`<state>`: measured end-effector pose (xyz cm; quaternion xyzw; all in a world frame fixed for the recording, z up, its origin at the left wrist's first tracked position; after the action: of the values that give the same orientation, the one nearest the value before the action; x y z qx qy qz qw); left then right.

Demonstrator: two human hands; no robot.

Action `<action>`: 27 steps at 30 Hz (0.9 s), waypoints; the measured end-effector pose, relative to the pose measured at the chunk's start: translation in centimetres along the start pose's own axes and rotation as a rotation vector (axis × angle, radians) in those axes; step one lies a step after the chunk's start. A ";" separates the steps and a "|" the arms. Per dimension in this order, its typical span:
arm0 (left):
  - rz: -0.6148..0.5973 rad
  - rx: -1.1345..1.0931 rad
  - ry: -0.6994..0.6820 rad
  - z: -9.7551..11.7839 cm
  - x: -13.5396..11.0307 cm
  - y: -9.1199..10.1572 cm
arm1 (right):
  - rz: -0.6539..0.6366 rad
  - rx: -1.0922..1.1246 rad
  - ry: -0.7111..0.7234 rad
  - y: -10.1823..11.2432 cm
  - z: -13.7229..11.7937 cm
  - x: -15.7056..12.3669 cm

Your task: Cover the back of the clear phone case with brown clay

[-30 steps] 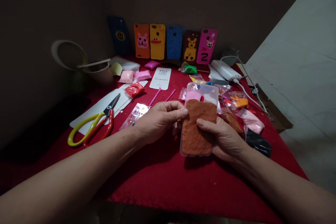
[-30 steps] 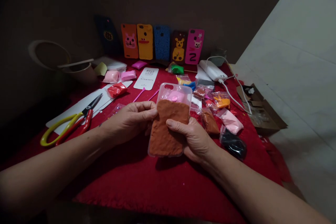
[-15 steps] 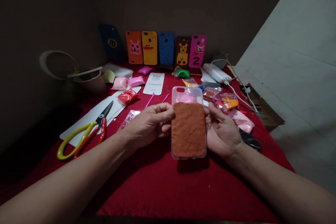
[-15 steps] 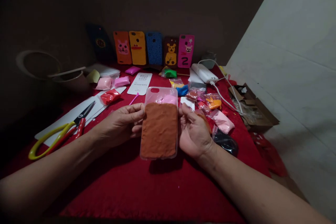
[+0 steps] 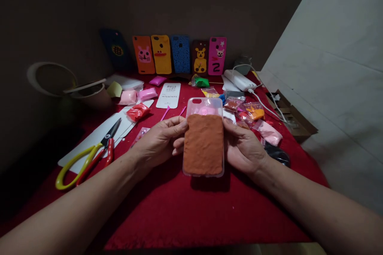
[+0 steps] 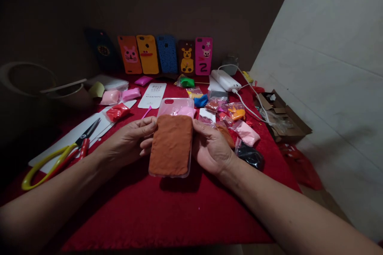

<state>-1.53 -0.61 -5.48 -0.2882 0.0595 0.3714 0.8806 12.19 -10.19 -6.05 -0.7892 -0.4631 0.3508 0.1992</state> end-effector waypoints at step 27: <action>0.058 -0.019 -0.047 -0.1 0.0 -0.2 | 0.115 -0.088 0.162 0.9 -0.1 0.5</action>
<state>-1.36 -0.78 -5.42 -0.2859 0.0436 0.4041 0.8678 12.94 -10.18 -6.78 -0.8482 -0.4144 0.2760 0.1804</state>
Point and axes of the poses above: each hand's wrist, its own x-axis towards the middle knuckle, its own y-axis out of the back of the hand, z = x × y, the point moved 3 cm from there along x, towards the middle knuckle, and after that the axes turned 15 degrees about z, right-handed, at the moved point
